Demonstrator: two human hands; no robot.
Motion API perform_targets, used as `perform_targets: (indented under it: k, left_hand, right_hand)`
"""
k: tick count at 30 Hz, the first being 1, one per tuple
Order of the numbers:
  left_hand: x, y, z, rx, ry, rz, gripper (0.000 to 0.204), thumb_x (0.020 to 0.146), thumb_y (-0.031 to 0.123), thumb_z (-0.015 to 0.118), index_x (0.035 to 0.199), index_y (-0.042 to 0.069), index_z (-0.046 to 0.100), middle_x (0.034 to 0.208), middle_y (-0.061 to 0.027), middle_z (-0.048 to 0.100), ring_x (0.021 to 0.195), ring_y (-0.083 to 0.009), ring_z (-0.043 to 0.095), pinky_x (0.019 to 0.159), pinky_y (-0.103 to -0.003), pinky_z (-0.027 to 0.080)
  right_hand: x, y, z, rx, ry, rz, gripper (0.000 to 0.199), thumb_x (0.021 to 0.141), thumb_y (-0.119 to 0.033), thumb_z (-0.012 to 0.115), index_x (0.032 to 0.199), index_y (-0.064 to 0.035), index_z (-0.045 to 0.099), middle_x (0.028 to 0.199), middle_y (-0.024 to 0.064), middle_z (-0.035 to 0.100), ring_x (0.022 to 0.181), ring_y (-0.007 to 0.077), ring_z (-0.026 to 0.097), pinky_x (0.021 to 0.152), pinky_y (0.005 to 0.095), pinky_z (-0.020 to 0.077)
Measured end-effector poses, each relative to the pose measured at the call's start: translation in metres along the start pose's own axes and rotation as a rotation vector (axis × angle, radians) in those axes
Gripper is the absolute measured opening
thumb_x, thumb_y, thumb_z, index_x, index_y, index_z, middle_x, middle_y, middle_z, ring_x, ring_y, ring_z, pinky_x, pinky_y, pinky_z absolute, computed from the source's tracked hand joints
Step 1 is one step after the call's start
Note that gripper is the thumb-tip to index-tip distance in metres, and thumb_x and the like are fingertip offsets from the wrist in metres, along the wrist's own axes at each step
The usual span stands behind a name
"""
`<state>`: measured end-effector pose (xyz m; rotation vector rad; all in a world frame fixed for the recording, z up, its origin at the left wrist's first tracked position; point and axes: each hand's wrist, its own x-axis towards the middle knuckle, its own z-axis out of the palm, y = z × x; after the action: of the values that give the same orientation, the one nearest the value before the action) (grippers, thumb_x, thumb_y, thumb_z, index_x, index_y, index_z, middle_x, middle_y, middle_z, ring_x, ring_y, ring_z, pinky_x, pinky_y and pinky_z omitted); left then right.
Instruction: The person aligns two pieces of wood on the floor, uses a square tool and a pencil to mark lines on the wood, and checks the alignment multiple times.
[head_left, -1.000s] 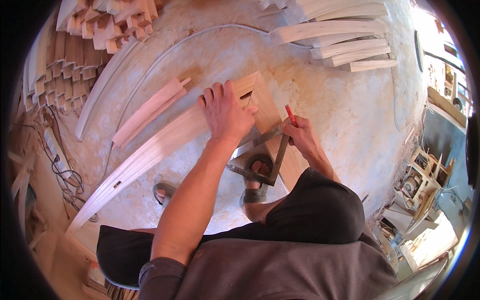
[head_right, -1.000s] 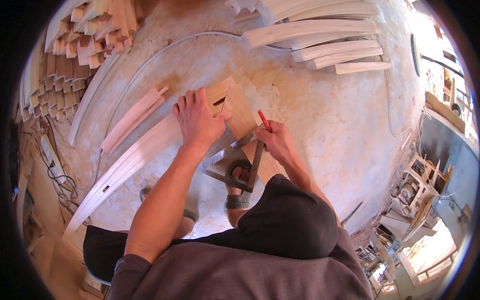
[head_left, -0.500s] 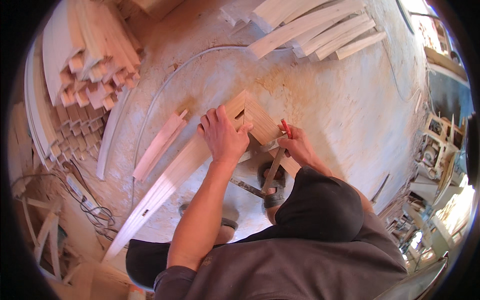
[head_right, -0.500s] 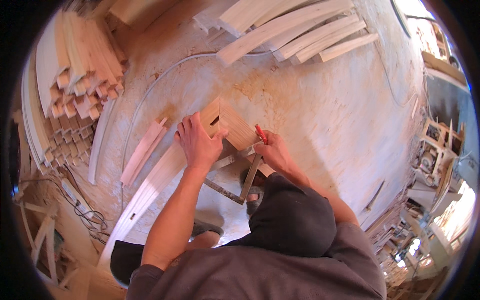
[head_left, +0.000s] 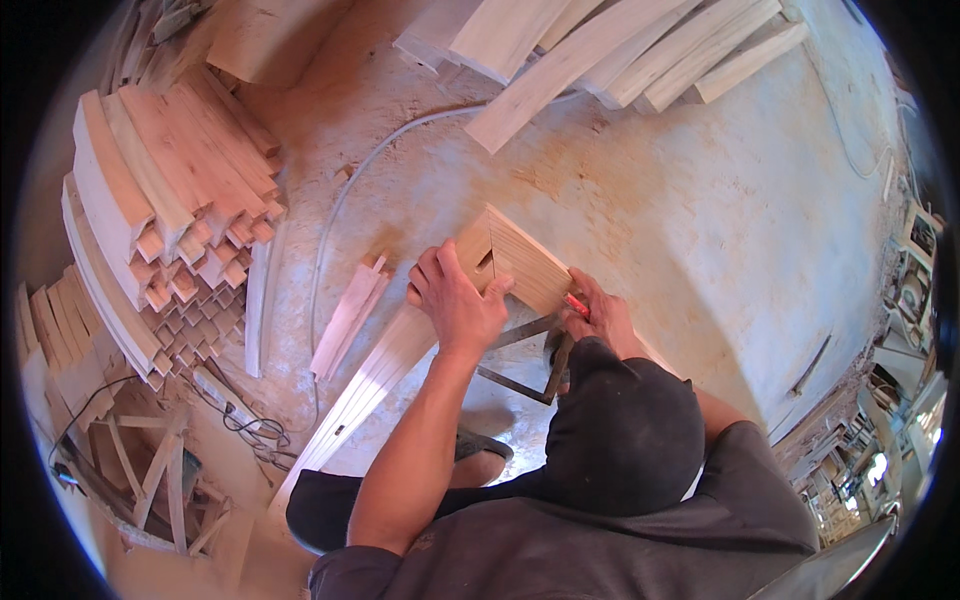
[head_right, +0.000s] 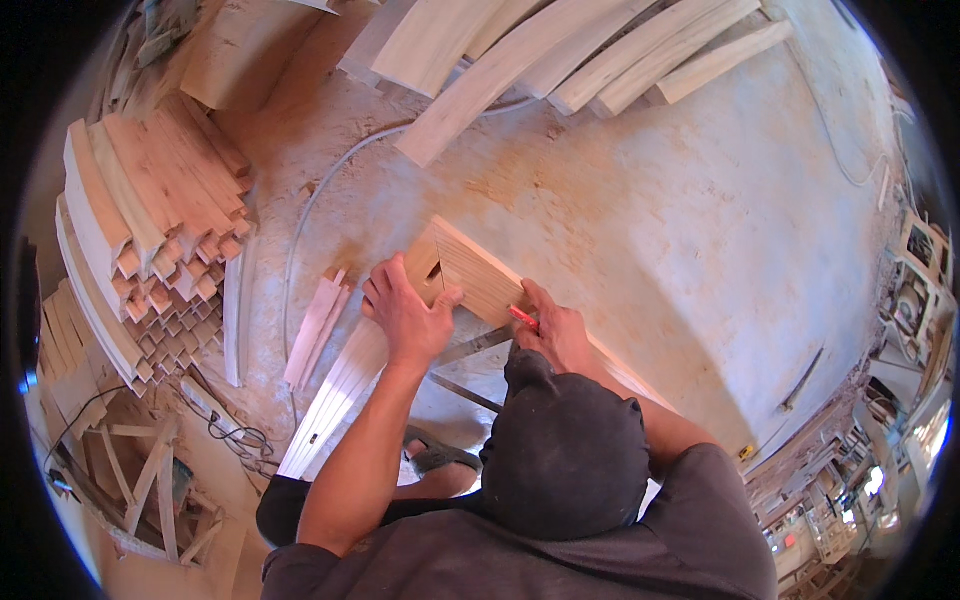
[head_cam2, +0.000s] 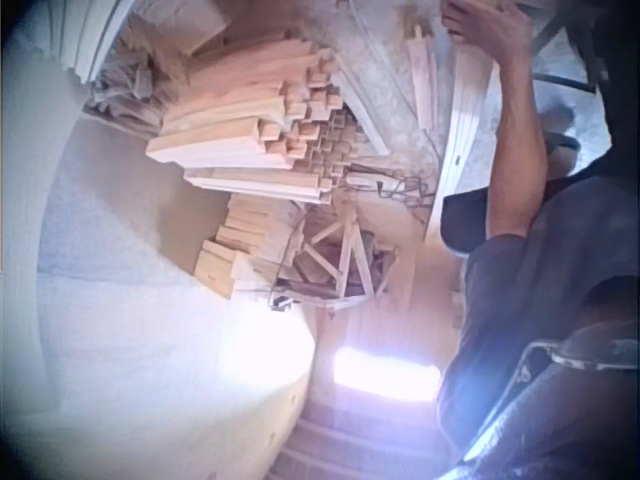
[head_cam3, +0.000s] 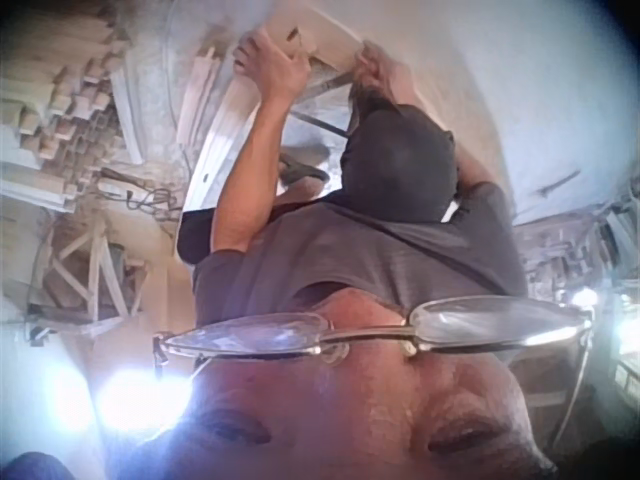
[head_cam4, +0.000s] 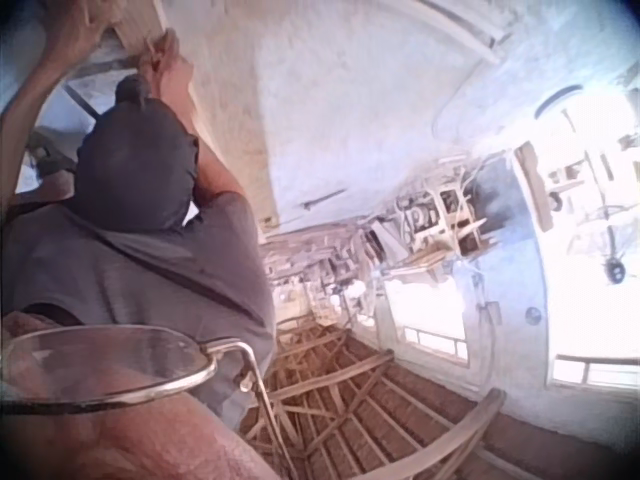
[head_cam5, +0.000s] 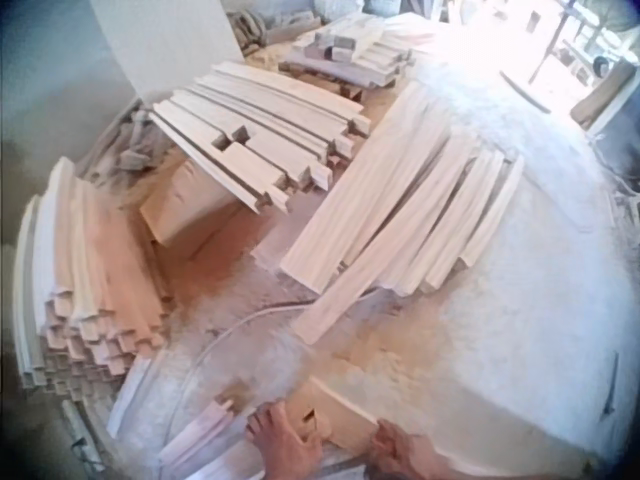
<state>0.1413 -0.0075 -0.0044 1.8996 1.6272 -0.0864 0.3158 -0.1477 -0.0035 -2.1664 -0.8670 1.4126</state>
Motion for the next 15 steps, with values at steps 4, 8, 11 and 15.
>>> perform_targets:
  k: [4, 8, 11, 15]
  left_hand:
    - [0.000, -0.002, -0.001, 0.002, -0.006, 0.008, 0.093, 0.071, 0.034, 0.089, 0.142, 0.003, 0.040, 0.134, -0.0197, 0.046, 0.125, -0.0408, 0.039, 0.104, -0.057, 0.026]
    - [0.000, -0.003, 0.000, -0.018, -0.010, 0.011, 0.090, 0.071, 0.032, 0.088, 0.141, 0.003, 0.041, 0.135, -0.0190, 0.045, 0.126, -0.0403, 0.038, 0.105, -0.056, 0.025]
    - [0.002, -0.001, -0.002, -0.041, -0.011, -0.004, 0.087, 0.071, 0.030, 0.088, 0.139, 0.003, 0.042, 0.134, -0.0189, 0.045, 0.125, -0.0403, 0.039, 0.105, -0.056, 0.025]
    - [0.002, 0.003, -0.007, -0.097, -0.006, -0.001, 0.082, 0.070, 0.026, 0.087, 0.136, 0.003, 0.044, 0.133, -0.0189, 0.046, 0.124, -0.0409, 0.040, 0.105, -0.057, 0.025]
  right_hand:
    - [0.002, 0.008, -0.001, -0.015, -0.031, -0.015, 0.069, 0.083, -0.020, 0.074, 0.147, -0.0049, 0.051, 0.100, 0.0248, 0.073, 0.087, 0.0416, 0.073, 0.079, 0.0415, 0.0573]
    - [0.003, -0.001, -0.004, 0.045, -0.058, 0.099, 0.067, 0.085, -0.018, 0.076, 0.146, -0.0056, 0.052, 0.102, 0.0235, 0.073, 0.089, 0.0402, 0.074, 0.081, 0.0408, 0.0574]
    - [0.004, -0.001, -0.001, 0.017, -0.034, 0.152, 0.069, 0.081, -0.011, 0.071, 0.146, -0.0041, 0.053, 0.093, 0.0161, 0.073, 0.086, 0.0222, 0.073, 0.082, 0.0337, 0.0554]
    - [0.002, 0.013, 0.006, 0.152, 0.008, 0.180, 0.067, 0.082, -0.014, 0.073, 0.146, -0.0071, 0.055, 0.100, 0.0189, 0.074, 0.093, 0.0277, 0.074, 0.085, 0.0367, 0.0560]
